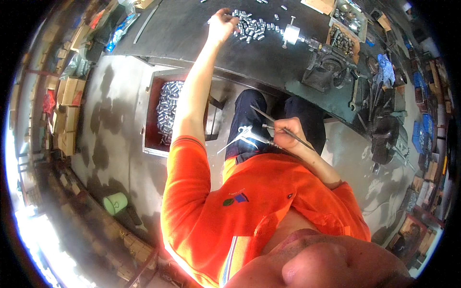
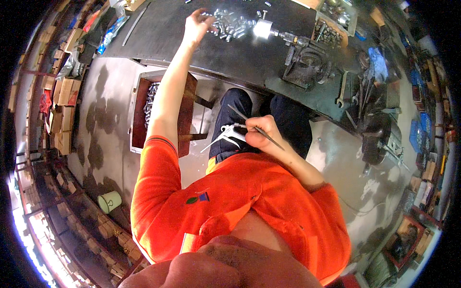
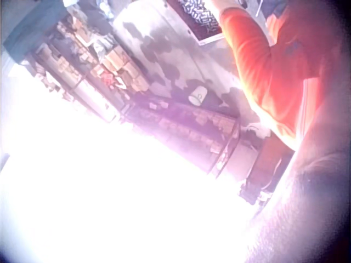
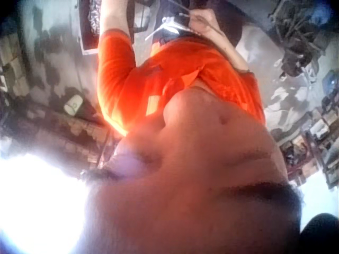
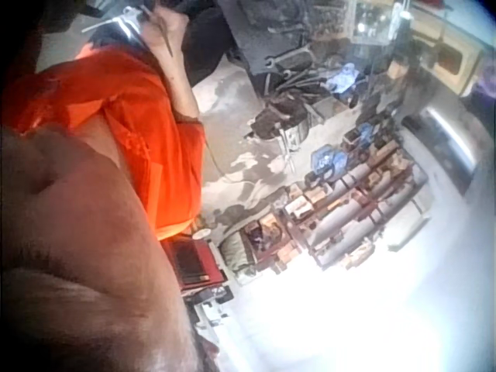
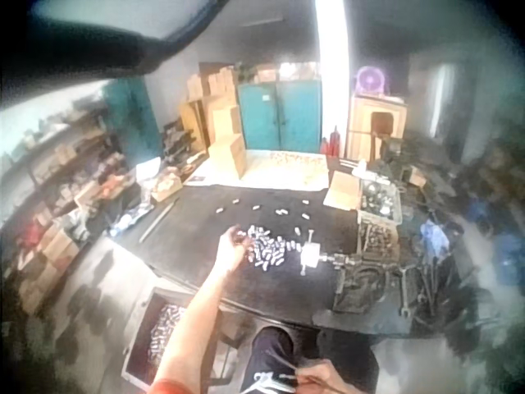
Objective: The person sits on the floor and repeatedly picks small metal fasteners from a wooden box, inspects them, and places them on the table. The person handles the fasteners one at a time using both hands.
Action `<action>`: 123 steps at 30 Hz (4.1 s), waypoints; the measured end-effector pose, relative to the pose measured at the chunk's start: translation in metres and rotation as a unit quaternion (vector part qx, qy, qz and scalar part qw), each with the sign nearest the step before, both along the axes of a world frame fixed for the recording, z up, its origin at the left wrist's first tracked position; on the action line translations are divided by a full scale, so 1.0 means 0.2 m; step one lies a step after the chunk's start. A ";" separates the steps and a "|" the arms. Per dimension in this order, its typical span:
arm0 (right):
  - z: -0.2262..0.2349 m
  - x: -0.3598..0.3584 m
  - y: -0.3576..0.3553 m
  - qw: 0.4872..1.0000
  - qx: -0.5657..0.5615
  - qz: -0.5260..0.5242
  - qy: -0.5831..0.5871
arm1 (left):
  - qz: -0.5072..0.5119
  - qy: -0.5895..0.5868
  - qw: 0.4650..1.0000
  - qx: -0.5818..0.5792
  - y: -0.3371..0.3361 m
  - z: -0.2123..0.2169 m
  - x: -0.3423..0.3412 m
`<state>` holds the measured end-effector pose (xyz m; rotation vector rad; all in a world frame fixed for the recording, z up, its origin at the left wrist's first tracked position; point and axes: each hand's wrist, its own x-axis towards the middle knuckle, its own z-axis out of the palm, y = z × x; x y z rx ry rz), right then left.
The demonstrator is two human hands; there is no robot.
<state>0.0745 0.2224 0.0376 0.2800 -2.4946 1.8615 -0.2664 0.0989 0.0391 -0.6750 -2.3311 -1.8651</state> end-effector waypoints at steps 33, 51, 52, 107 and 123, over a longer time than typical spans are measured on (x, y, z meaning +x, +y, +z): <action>-0.02 -0.03 -0.05 0.997 0.001 0.040 -0.072 | 0.194 -0.128 0.699 -0.676 -1.47 -0.66 0.51; -0.10 -0.03 -0.04 0.997 0.024 0.020 -0.070 | 0.217 -0.100 0.738 -0.631 -1.63 -0.72 0.50; -0.09 -0.03 -0.04 0.997 0.021 0.020 -0.075 | 0.211 -0.114 0.742 -0.626 -1.65 -0.73 0.49; 0.02 -0.14 -0.10 0.996 0.041 0.042 0.072 | -0.141 -0.522 0.735 0.409 -0.38 -0.22 1.42; -0.02 -0.11 -0.12 0.989 0.066 0.011 0.129 | -0.146 -0.252 0.950 0.114 -0.39 -0.03 1.39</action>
